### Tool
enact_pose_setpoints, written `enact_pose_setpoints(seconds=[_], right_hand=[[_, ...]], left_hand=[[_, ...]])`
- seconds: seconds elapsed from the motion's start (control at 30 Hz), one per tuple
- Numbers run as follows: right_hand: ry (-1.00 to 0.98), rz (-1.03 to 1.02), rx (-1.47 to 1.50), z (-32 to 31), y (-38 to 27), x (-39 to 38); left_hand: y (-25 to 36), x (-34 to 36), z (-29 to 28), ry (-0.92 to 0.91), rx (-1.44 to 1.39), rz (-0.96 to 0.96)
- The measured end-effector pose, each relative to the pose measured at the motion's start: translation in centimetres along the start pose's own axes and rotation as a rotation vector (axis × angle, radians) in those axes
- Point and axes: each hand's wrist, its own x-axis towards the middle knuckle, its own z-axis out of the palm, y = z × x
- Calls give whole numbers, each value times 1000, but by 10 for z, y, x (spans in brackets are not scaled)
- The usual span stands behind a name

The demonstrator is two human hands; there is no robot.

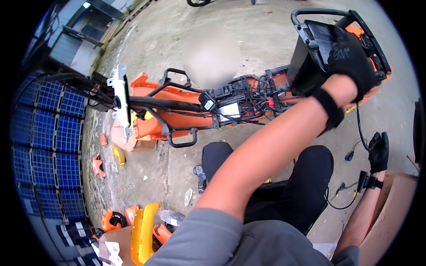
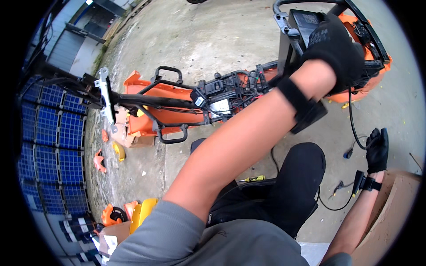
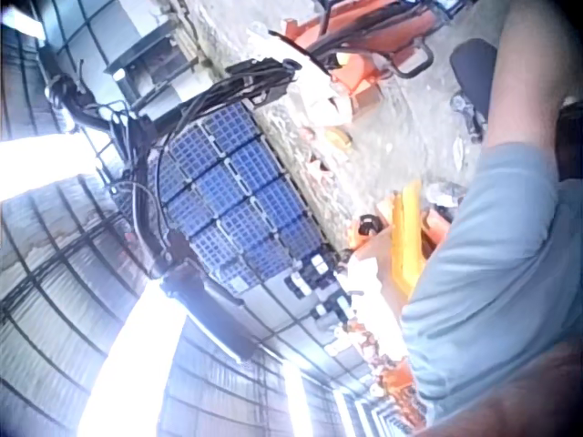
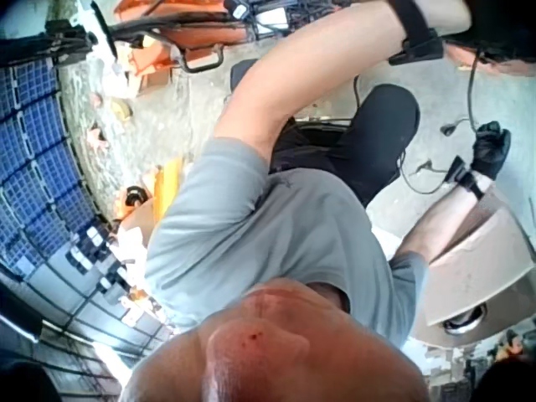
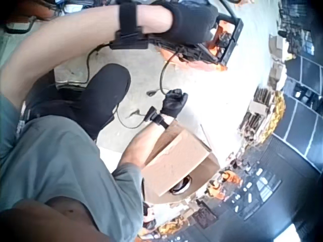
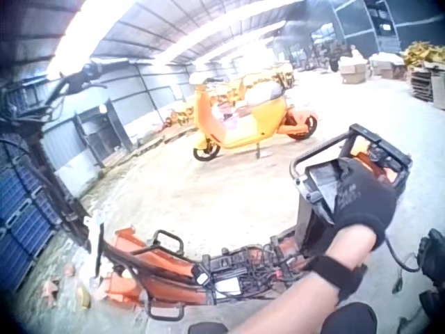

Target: The person connects wires and components on a motorcycle chassis by hand, plugging in several electrical connectors.

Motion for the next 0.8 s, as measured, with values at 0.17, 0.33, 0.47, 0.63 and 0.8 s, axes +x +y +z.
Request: enact_pose_setpoints(seconds=[0.17,0.33,0.47,0.63,0.8], right_hand=[[188,-23,-9,-49,67,5],[141,255,195,-69,133,10],[158,410,97,-85,183,14],[336,554,2,-86,203,-7],[377,50,-374,-181,131,-25]], left_hand=[[-17,-83,-72,372,17,563],[-33,-203,-213,767,755,159],[-72,-246,-282,718,1318,41],[-101,-231,-294,657,1152,65],[-83,-220,-286,588,104,-80]])
